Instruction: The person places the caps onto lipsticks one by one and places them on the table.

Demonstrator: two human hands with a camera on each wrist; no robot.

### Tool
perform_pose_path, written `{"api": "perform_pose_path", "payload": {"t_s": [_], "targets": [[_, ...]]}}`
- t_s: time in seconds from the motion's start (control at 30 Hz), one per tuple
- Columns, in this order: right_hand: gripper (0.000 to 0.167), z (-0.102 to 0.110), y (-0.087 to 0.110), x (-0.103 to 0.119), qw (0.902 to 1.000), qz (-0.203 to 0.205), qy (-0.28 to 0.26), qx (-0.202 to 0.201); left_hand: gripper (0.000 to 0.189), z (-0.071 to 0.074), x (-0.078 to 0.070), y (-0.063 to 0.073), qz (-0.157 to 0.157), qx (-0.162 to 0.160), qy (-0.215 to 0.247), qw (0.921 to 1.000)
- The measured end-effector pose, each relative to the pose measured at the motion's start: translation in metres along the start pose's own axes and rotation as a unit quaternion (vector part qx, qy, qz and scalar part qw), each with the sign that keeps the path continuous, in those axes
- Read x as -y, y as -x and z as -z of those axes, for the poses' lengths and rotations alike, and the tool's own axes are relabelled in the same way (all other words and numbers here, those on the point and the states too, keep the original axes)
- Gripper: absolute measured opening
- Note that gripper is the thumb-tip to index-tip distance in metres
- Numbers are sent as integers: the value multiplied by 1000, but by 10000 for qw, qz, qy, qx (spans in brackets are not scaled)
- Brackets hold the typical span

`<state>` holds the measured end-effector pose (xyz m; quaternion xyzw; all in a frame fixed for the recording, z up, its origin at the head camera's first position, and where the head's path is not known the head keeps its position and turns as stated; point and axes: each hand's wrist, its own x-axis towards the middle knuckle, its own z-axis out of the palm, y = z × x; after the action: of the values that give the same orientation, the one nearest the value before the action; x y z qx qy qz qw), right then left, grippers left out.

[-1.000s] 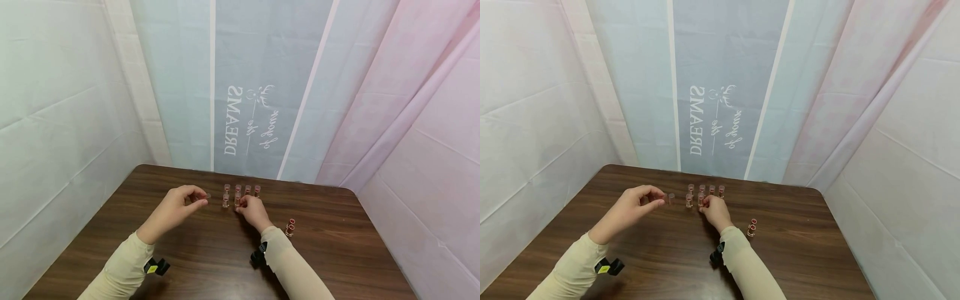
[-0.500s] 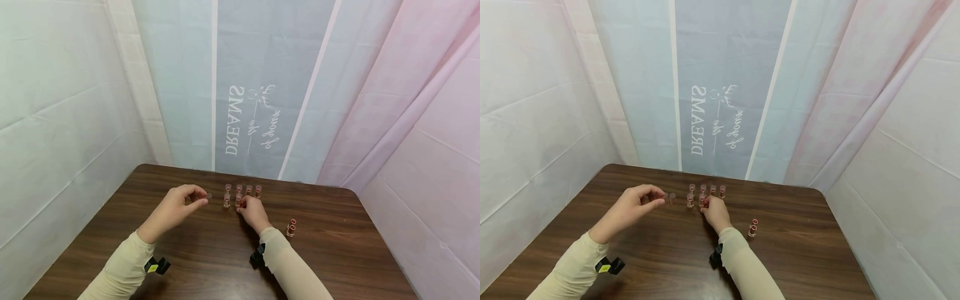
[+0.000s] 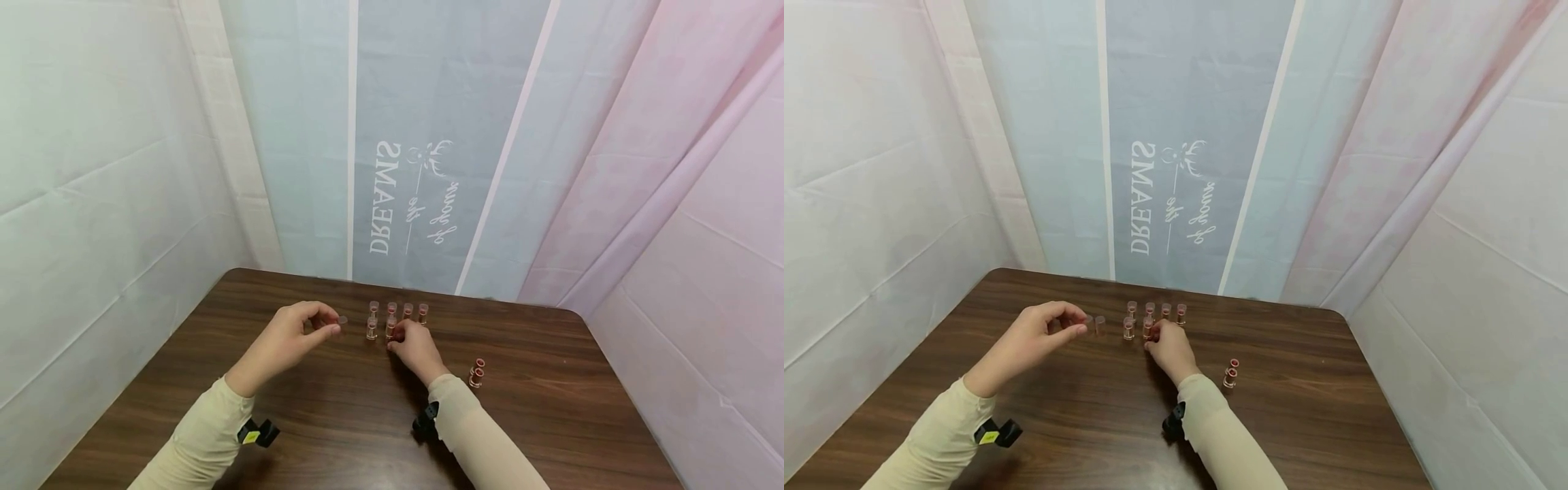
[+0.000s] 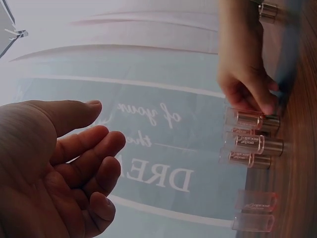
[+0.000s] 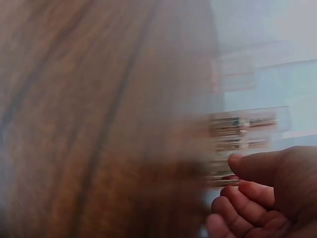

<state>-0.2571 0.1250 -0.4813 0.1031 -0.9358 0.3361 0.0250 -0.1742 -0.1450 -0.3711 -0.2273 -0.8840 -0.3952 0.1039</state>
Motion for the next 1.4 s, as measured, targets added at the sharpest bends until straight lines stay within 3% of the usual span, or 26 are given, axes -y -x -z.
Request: {"api": "perform_pose_path", "payload": {"t_s": [0.2,0.4,0.87,1.27,1.4], "targets": [[32,32,15,11,9982,245,-71,-541,9,-1,1,0,26,50,26,10000],[27,64,40,19,9923,651,-340,-996,9,-1,2,-1,44,70,-20,10000],[20,99,99,12,9789,894,-999,-1541,9,-1,3,-1,40,60,22,10000],[20,109,103,3,9774,936,-969,-1630,9,-1,1,1,112,102,-35,9999],[21,112,102,-1,9786,920,-930,-1589,11,-1,7,2,203,133,-53,9997]]}}
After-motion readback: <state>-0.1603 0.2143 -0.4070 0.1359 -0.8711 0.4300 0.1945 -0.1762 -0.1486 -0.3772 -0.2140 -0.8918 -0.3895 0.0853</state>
